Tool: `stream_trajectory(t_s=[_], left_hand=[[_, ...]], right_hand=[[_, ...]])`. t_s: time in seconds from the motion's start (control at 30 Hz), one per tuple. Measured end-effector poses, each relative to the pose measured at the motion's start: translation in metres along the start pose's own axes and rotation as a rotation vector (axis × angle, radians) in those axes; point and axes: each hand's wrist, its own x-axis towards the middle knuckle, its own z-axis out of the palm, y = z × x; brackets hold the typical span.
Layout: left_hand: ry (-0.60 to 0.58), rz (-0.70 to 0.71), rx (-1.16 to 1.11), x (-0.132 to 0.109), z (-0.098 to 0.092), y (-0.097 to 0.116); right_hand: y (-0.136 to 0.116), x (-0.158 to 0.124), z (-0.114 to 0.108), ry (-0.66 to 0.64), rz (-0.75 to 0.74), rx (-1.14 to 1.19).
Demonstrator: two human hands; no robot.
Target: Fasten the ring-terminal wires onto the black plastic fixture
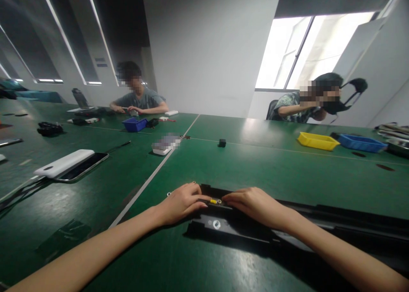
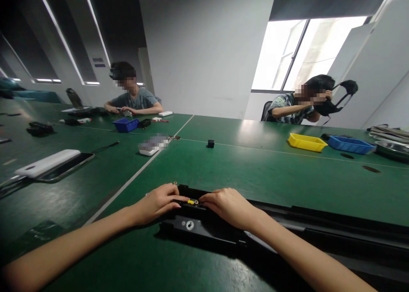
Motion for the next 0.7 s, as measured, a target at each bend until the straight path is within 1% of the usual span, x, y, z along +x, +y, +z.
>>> stream_trajectory(t_s=[0.47,0.7], left_hand=[[0.008,0.008,0.001,-0.0008,0.0022,-0.0029],[0.005,-0.001,-0.003,-0.0004,0.0003,-0.0009]], right_hand=[[0.0000,0.0006,0.0015,-0.006,-0.002,-0.015],[-0.0025,0.0011,0.0007,0.002,0.063,-0.056]])
